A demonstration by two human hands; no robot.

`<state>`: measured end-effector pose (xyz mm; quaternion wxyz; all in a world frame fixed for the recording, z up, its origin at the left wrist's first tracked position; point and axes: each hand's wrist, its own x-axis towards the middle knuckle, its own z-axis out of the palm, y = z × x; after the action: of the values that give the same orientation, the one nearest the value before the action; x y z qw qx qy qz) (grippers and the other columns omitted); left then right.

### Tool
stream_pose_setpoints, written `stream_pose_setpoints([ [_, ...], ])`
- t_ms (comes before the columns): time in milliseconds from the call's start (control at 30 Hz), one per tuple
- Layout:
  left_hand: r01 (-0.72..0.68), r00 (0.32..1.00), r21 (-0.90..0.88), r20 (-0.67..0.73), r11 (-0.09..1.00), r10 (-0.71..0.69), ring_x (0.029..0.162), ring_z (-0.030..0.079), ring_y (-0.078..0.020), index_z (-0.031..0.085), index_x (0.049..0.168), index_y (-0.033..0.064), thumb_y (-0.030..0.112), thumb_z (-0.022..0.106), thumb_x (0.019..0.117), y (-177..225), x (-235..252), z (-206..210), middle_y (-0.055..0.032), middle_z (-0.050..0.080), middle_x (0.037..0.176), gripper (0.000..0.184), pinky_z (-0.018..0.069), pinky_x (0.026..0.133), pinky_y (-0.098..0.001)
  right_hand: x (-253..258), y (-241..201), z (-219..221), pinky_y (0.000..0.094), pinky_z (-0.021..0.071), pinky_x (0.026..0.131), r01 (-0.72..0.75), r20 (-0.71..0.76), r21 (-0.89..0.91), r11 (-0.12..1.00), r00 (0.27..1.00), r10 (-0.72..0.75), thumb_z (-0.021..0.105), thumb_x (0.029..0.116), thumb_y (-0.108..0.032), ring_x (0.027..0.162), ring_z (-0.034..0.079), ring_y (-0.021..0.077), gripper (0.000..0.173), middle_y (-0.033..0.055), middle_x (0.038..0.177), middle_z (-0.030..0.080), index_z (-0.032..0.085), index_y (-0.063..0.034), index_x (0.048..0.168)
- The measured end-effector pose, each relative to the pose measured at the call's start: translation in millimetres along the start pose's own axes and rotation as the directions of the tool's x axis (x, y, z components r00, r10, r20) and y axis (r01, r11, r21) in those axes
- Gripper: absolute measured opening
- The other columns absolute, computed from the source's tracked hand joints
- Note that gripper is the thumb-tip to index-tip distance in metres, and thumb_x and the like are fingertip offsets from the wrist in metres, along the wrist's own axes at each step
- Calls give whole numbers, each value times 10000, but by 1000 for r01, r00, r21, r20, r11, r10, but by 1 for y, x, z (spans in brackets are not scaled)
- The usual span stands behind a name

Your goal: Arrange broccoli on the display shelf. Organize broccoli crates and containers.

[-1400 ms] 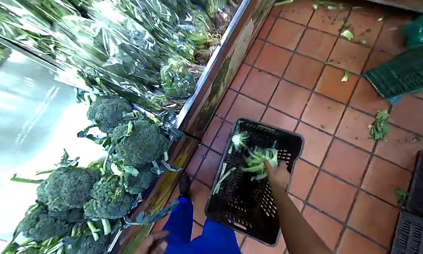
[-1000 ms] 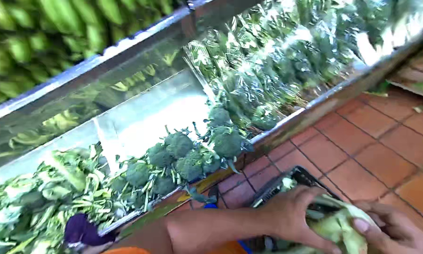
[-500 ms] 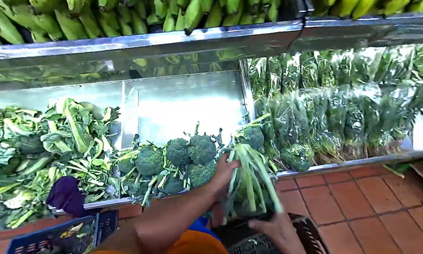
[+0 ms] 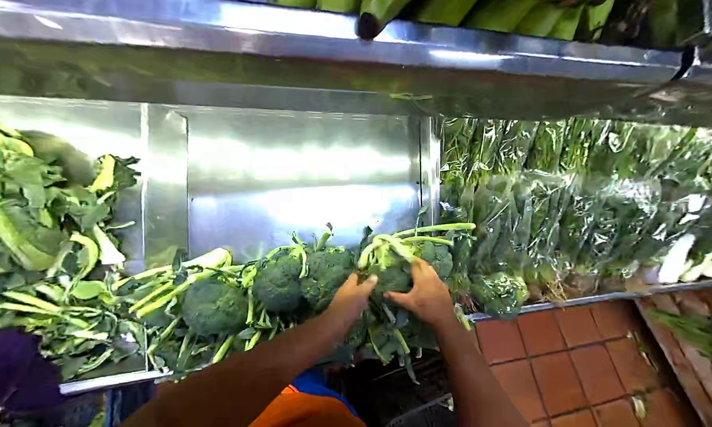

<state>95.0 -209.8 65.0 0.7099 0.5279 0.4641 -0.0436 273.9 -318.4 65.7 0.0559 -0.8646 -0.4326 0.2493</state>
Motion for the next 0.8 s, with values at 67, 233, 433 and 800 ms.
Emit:
stream_pose_setpoints([
  [67, -96, 994, 264, -32, 960, 108, 1226, 641, -280, 572, 1434, 116, 419, 585, 1034, -1, -10, -14, -135, 645, 1359, 502, 512, 1057, -536, 14, -20, 11, 635, 473, 1005, 95, 99, -136, 986, 992, -82, 784, 730, -678, 1329, 516, 390, 848, 115, 1530, 504, 622, -187, 1402],
  [233, -469, 776, 840, 244, 273, 582, 1387, 508, -251, 642, 1346, 106, 317, 661, 973, 12, 9, -48, -79, 567, 1474, 428, 396, 1167, -505, 17, -30, 22, 643, 465, 1008, 295, 77, -133, 946, 955, -287, 834, 754, -433, 1293, 519, 437, 633, 160, 1450, 552, 667, -213, 1323],
  [433, -372, 844, 926, 368, -69, 390, 1449, 423, -358, 648, 1350, 141, 415, 617, 955, -23, 38, -45, -125, 566, 1467, 482, 262, 1203, -644, 11, -15, 49, 634, 421, 1097, 297, 27, -142, 944, 955, -297, 833, 759, -299, 1371, 455, 426, 469, 85, 1505, 521, 732, -226, 1211],
  [800, -454, 705, 891, 351, 13, 617, 1404, 486, -371, 612, 1378, 57, 351, 676, 914, -23, 2, -44, -165, 560, 1472, 553, 359, 1181, -599, -90, -24, 67, 573, 363, 1187, 200, -332, 177, 964, 934, -133, 716, 931, -281, 1464, 403, 339, 443, 71, 1512, 537, 654, -227, 1366],
])
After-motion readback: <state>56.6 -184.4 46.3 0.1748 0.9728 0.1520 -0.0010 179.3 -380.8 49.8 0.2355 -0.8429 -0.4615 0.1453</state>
